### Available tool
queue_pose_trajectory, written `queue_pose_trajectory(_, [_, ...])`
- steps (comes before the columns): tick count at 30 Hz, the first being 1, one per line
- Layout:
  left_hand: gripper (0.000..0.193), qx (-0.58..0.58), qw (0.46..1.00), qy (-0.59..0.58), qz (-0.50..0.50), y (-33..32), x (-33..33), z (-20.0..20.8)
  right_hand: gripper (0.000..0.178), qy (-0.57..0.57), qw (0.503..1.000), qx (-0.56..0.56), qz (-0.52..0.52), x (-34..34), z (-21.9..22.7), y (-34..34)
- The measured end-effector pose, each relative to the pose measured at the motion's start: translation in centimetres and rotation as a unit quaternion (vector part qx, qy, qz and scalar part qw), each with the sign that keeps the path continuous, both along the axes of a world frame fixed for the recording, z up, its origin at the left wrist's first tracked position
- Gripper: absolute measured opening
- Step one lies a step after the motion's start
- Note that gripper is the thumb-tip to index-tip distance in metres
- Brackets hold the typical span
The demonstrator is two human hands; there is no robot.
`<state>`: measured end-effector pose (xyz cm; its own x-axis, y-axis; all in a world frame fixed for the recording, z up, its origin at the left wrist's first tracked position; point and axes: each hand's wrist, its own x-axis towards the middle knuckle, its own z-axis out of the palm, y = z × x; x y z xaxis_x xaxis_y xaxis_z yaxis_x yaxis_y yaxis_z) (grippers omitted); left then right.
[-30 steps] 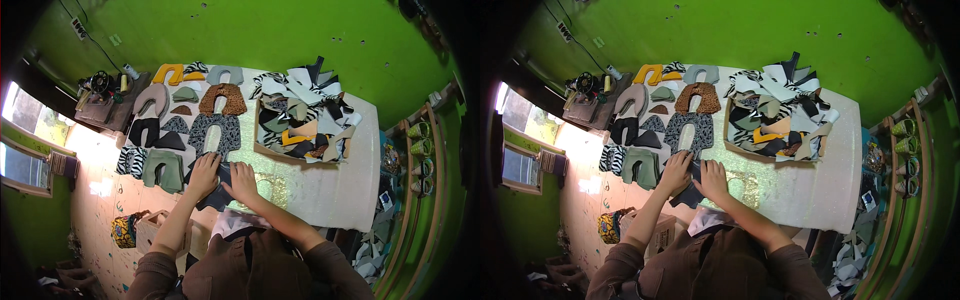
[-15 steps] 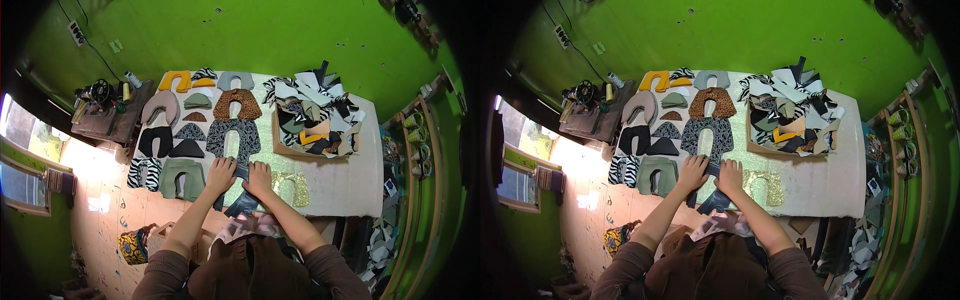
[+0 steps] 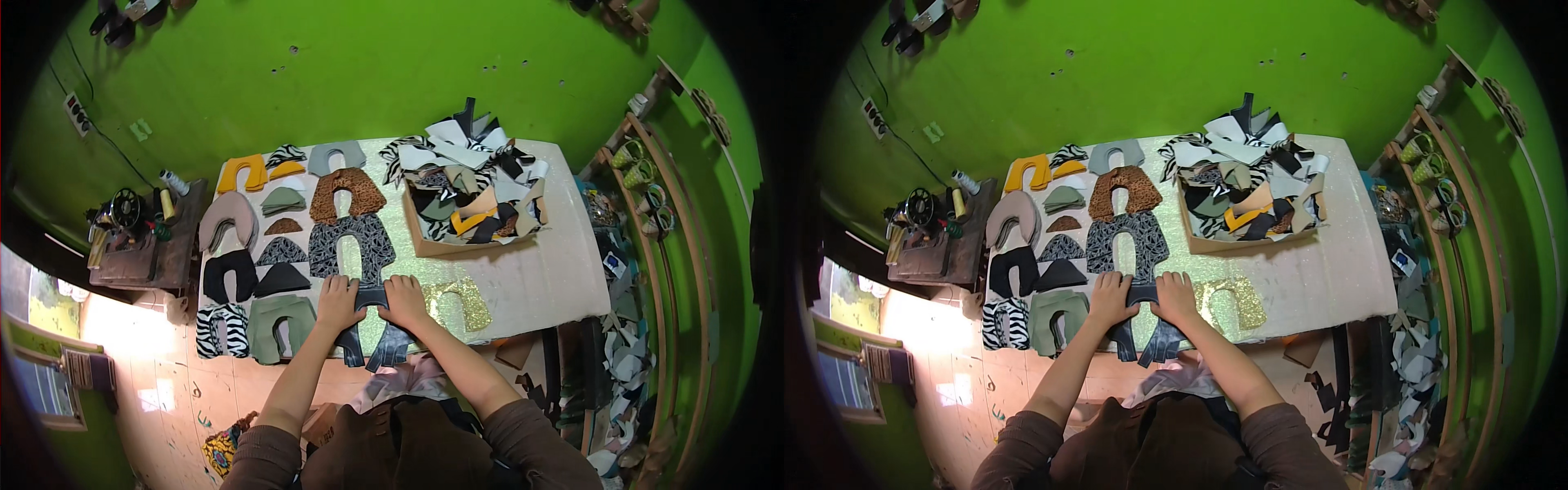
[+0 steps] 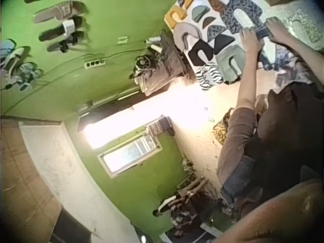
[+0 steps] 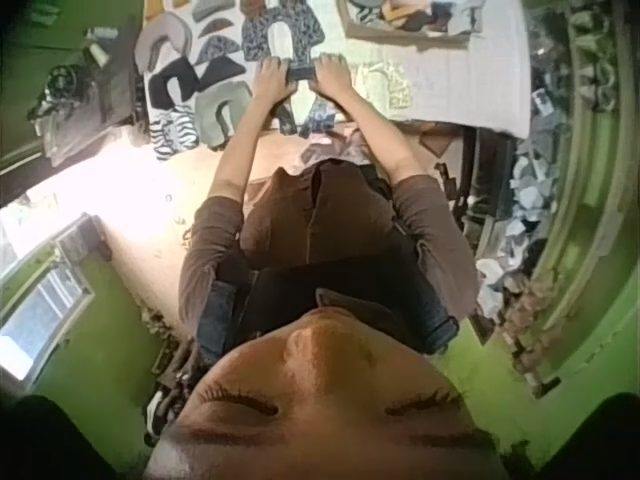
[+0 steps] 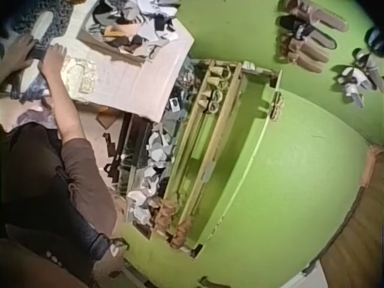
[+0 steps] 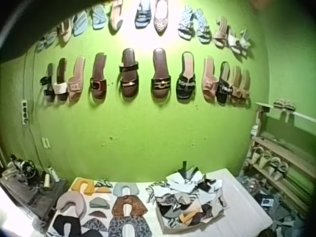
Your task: Sorting and arranging pre-cut shoe upper leather components on a work table.
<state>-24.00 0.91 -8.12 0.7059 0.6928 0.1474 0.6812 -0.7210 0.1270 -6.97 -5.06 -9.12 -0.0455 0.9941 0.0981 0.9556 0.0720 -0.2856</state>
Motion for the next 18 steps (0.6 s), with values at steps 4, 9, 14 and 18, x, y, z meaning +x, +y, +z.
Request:
queue_pose_trajectory(4, [0.065,-0.005,0.998,0.047,0.035,0.0,0.3,0.3,0.051,-0.011,1.000,0.004,0.023,0.2,0.2,-0.1])
queue_pose_trajectory(9, [0.057,0.016,0.998,-0.046,0.037,-0.8,3.2,3.1,0.053,0.059,0.993,0.099,0.020,1.6,2.1,-1.2])
queue_pose_trajectory(14, [0.035,0.018,0.975,-0.220,-0.003,-0.8,10.1,6.8,0.024,0.189,0.969,0.162,0.004,6.9,7.2,-1.7])
queue_pose_trajectory(18, [0.026,0.041,0.968,-0.242,-0.056,-0.3,16.5,9.1,0.017,0.151,0.961,0.230,-0.012,14.7,11.6,-0.4])
